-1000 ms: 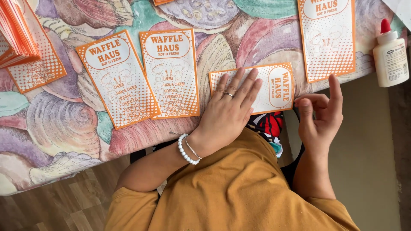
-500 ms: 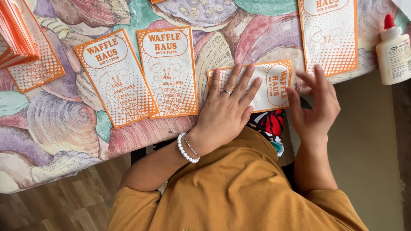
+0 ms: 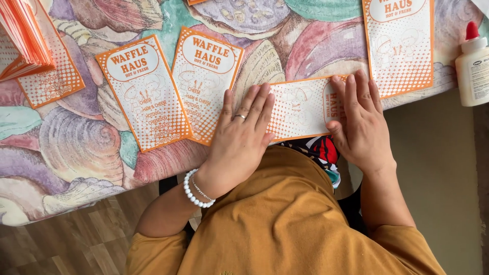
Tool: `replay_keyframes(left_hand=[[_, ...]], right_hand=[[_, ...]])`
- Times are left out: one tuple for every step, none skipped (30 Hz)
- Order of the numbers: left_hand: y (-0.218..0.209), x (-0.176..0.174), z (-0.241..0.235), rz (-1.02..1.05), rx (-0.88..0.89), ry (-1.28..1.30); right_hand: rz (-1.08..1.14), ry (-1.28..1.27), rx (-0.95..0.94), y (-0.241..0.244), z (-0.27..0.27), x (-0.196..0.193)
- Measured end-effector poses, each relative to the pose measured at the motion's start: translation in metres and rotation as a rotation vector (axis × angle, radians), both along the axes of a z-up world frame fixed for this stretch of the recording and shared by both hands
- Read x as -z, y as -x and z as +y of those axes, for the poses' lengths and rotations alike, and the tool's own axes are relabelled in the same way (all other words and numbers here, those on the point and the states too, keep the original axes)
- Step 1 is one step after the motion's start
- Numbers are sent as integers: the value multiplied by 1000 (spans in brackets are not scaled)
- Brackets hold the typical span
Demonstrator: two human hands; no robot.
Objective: Applying glue to paper templates and folding them to assemble waffle house bags
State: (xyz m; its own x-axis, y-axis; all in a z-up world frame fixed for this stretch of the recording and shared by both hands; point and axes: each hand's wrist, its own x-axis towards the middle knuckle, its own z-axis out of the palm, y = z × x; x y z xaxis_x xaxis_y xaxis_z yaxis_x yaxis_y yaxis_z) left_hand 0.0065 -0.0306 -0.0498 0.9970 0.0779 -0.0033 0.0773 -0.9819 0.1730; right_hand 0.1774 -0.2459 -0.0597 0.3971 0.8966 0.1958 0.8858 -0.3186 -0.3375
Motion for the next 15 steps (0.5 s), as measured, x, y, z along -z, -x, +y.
replay_keyframes(left_hand=[[5, -1, 3, 12, 2, -10], [5, -1, 3, 17, -3, -10], [6, 0, 3, 14, 3, -26], [4, 0, 3, 5, 11, -45], [5, -1, 5, 3, 8, -48], [5, -3, 5, -2, 15, -51], [5, -4, 5, -8, 22, -54], [5, -5, 6, -12, 25, -52], [5, -6, 7, -30, 23, -33], [4, -7, 9, -51, 20, -14], [4, -7, 9, -58, 22, -12], [4, -6, 10, -67, 23, -1], [4, -4, 10, -76, 25, 9], [4, -4, 10, -78, 23, 12], [4, -4, 10, -75, 21, 0]], right_hand=[[15, 9, 5, 2, 0, 0], [20, 9, -1, 4, 2, -2], [3, 0, -4, 6, 4, -3], [-21, -11, -5, 7, 7, -5], [-22, -14, -8, 10, 15, -8], [-25, 41, -54, 13, 23, -12], [-28, 97, -101, 15, 30, -15], [-32, 99, -98, 15, 31, -15], [-56, 116, -110, 14, 32, -15], [-83, 133, -123, 13, 34, -15], [-89, 135, -121, 6, 27, -14], [-88, 141, -71, -1, 20, -14], [-87, 147, -21, -7, 13, -13], [-89, 149, -23, -12, 8, -14], [-120, 142, -12, -17, 3, -15]])
